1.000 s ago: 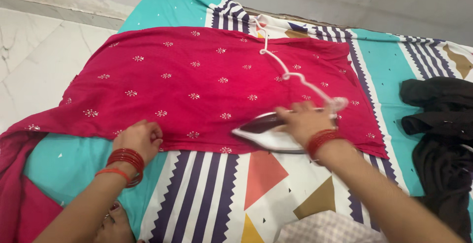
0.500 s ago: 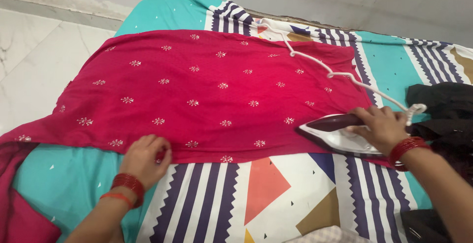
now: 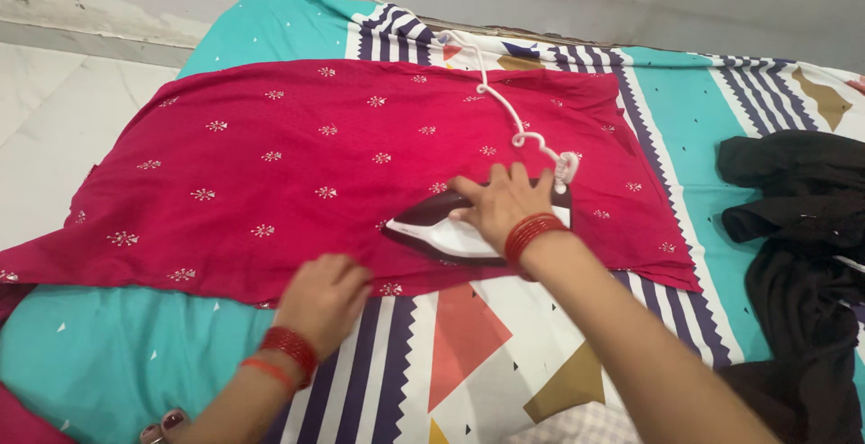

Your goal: The person irons a red patterned garment on a bed. They smooth the fabric with their hands, use a white electric iron to press the material, and repeatedly adjust the garment's position to ensure even coverage.

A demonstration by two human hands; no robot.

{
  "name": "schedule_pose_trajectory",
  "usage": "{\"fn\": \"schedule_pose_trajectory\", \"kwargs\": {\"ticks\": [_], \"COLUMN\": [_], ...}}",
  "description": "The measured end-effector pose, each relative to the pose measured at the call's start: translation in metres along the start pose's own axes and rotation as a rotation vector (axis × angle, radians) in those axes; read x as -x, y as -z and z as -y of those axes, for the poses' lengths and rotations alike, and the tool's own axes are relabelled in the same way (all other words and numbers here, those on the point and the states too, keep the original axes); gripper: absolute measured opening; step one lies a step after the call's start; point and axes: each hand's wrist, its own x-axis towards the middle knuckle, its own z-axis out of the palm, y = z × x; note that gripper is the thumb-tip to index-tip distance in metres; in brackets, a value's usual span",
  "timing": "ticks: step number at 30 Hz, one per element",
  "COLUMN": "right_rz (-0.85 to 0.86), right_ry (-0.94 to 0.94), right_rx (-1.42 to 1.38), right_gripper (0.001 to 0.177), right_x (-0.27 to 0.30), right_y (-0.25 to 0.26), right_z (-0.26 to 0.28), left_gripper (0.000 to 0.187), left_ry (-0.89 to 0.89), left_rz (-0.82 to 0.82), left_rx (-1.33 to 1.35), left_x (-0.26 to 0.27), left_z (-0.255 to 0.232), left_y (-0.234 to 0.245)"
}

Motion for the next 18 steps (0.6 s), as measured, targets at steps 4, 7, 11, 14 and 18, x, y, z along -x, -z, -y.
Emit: {"fn": "schedule_pose_trajectory", "kwargs": {"ticks": [4, 7, 11, 14, 18], "right_rz": [0.091, 0.149, 0.182, 0.144, 0.069], "right_ry": [-0.057, -0.086, -0.030, 0.049, 0.047], "right_rx": [0.054, 0.136, 0.206, 0.270, 0.252], "right_gripper": [0.054, 0.056, 0.057, 0.058, 0.062], "right_x": [-0.001, 0.011, 0.037, 0.048, 0.060], "right_y": [-0.007, -0.022, -0.051, -0.069, -0.077], "right_z": [-0.046, -0.118, -0.221, -0.266, -0.270], "left_gripper": [0.017, 0.023, 0.038, 0.031, 0.029], "left_ry": [-0.121, -0.124, -0.116, -0.131, 0.083], "left_rz": [0.049, 0.199, 0.148, 0.085, 0.150], "left_rx": [0.003, -0.034, -0.019, -0.093, -0.015], "left_x": [-0.024, -0.034, -0.035, -0.034, -0.051], "left_z": [-0.031, -0.042, -0.041, -0.040, -0.045], "left_y": [-0.032, -0.045, -0.054, -0.055, -0.050]}}
